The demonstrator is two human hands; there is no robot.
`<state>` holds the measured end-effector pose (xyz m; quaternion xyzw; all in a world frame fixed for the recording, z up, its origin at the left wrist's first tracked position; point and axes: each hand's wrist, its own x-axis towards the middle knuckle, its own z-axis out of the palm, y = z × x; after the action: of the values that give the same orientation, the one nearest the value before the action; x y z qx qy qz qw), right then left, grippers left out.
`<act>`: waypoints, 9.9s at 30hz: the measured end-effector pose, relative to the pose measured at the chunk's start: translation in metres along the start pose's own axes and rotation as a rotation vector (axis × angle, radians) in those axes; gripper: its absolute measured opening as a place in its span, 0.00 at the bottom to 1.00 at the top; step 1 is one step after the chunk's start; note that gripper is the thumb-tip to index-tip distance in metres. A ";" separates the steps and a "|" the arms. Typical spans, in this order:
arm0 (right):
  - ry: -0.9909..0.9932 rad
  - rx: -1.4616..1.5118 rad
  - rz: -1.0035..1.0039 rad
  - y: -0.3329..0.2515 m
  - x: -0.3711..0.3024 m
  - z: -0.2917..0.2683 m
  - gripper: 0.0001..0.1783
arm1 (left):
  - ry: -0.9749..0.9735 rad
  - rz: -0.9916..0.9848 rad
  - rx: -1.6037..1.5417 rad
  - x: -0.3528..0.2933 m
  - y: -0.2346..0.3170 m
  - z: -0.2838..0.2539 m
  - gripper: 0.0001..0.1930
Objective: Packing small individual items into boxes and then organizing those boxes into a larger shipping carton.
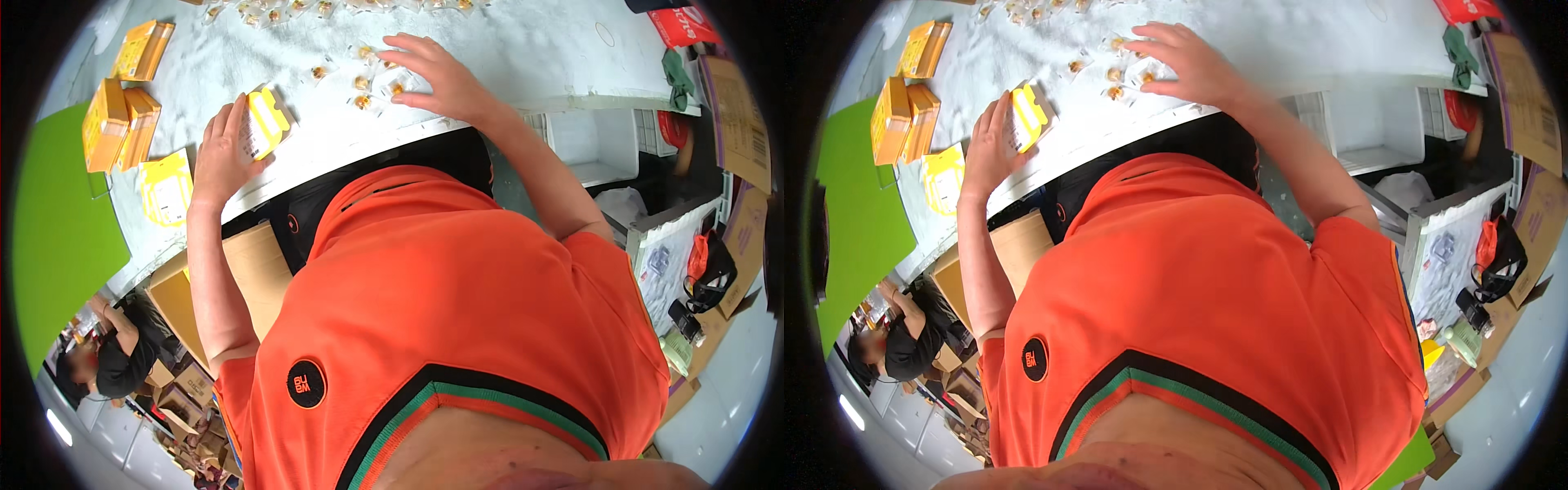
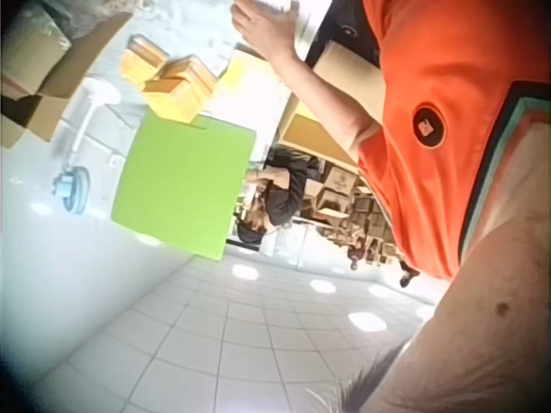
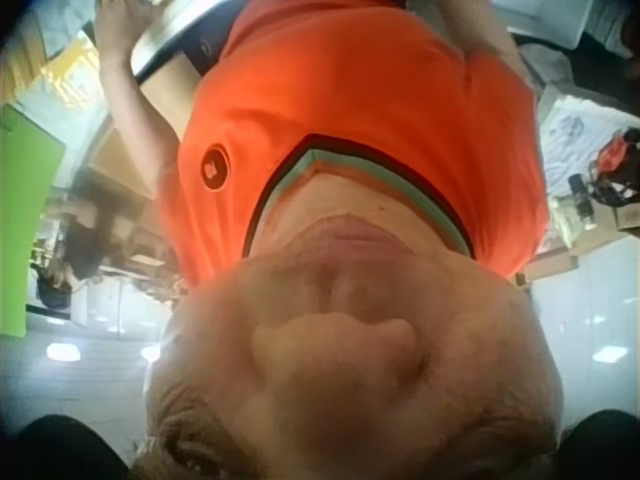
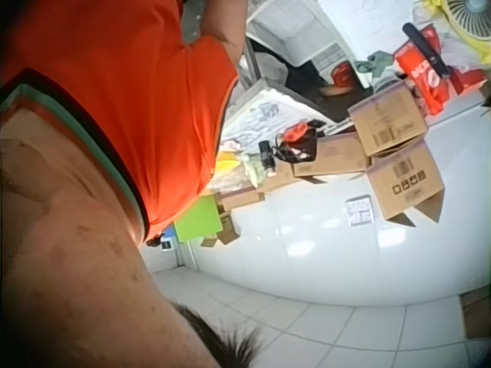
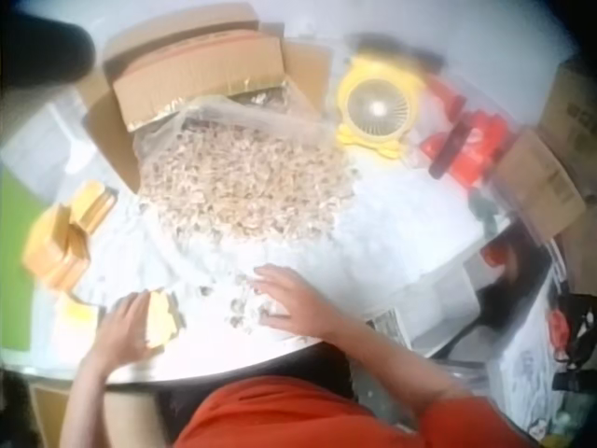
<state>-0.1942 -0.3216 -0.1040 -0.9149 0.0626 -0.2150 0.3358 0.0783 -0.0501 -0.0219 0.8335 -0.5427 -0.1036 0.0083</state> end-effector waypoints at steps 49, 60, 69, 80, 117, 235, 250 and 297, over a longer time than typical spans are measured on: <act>0.095 -0.072 -0.140 -0.016 -0.010 0.025 0.21 | 0.157 0.048 0.142 -0.001 0.018 -0.008 0.51; 0.268 -0.050 0.058 -0.006 -0.036 0.007 0.14 | 0.171 0.216 0.015 0.127 0.051 0.047 0.23; 0.292 -0.054 0.081 -0.010 -0.042 0.015 0.17 | 0.288 0.348 -0.346 0.085 0.106 0.030 0.19; 0.182 -0.286 0.039 -0.027 -0.024 0.023 0.28 | 0.332 0.262 -0.255 0.027 0.102 0.061 0.21; 0.150 -0.422 -0.199 0.062 0.032 -0.017 0.15 | 0.525 -0.069 -0.198 -0.044 0.053 0.011 0.24; 0.264 0.630 0.127 -0.148 0.108 0.056 0.15 | 1.213 -0.268 -1.171 -0.034 0.086 0.006 0.14; 0.190 0.475 0.021 -0.135 0.121 0.079 0.18 | 1.263 -0.293 -0.925 -0.031 0.061 0.026 0.03; -0.399 0.959 0.340 -0.142 0.091 0.146 0.19 | 1.114 -0.601 -0.732 -0.272 0.029 -0.002 0.34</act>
<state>-0.0527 -0.1502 -0.0805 -0.6591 0.0396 0.0155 0.7509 -0.0534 0.1848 0.0286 0.8194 -0.1362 0.1631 0.5324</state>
